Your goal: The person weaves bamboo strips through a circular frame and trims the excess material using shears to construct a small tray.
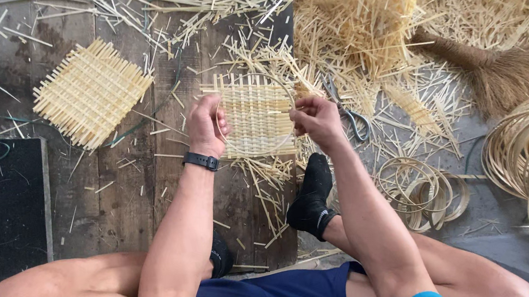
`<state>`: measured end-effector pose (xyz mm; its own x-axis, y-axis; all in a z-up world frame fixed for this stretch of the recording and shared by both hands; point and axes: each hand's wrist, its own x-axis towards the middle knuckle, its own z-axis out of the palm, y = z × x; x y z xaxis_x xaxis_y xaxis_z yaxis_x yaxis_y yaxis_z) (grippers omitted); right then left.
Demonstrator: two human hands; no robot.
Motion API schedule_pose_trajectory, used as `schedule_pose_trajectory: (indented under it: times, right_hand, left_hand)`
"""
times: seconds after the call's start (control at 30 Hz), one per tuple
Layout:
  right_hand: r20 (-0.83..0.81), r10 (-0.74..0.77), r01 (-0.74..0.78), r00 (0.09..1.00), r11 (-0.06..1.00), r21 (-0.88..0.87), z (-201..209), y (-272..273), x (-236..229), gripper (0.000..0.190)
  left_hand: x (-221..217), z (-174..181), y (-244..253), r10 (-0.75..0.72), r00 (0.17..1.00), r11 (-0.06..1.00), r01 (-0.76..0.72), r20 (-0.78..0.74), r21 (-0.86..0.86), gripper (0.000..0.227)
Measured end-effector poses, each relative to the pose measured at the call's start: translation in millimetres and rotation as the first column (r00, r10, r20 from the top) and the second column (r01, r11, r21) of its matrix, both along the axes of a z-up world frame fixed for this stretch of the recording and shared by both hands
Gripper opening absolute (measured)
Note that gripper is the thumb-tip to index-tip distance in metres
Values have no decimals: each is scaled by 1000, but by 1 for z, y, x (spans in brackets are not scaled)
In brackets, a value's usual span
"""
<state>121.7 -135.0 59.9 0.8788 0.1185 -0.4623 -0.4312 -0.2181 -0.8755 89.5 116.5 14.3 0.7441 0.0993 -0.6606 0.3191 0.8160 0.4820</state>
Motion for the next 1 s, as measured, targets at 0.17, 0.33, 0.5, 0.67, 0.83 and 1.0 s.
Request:
schedule_pose_trajectory:
  times: [0.17,0.33,0.5,0.67,0.83,1.0]
  right_hand:
    - [-3,-60,54,998,913,-403,-50,19,2,23]
    - [241,57,103,969,790,-604,-85,26,0,21]
    - [177,26,82,984,815,-573,-87,23,0,21]
    - [179,33,77,983,817,-572,-93,20,-2,20]
    - [292,56,139,955,786,-603,-99,21,-3,17]
    - [236,13,137,972,783,-606,-92,26,-3,17]
  left_hand:
    - [-10,-62,8,-139,990,477,68,-2,876,9]
    - [-15,-76,13,-242,953,26,194,-182,981,7]
    - [-14,-80,15,-239,935,101,294,-263,950,11]
    - [-14,-91,19,-211,940,117,296,-267,948,10]
    - [-12,-103,18,-185,943,126,302,-277,945,10]
    - [-11,-111,19,-197,950,86,261,-241,961,10]
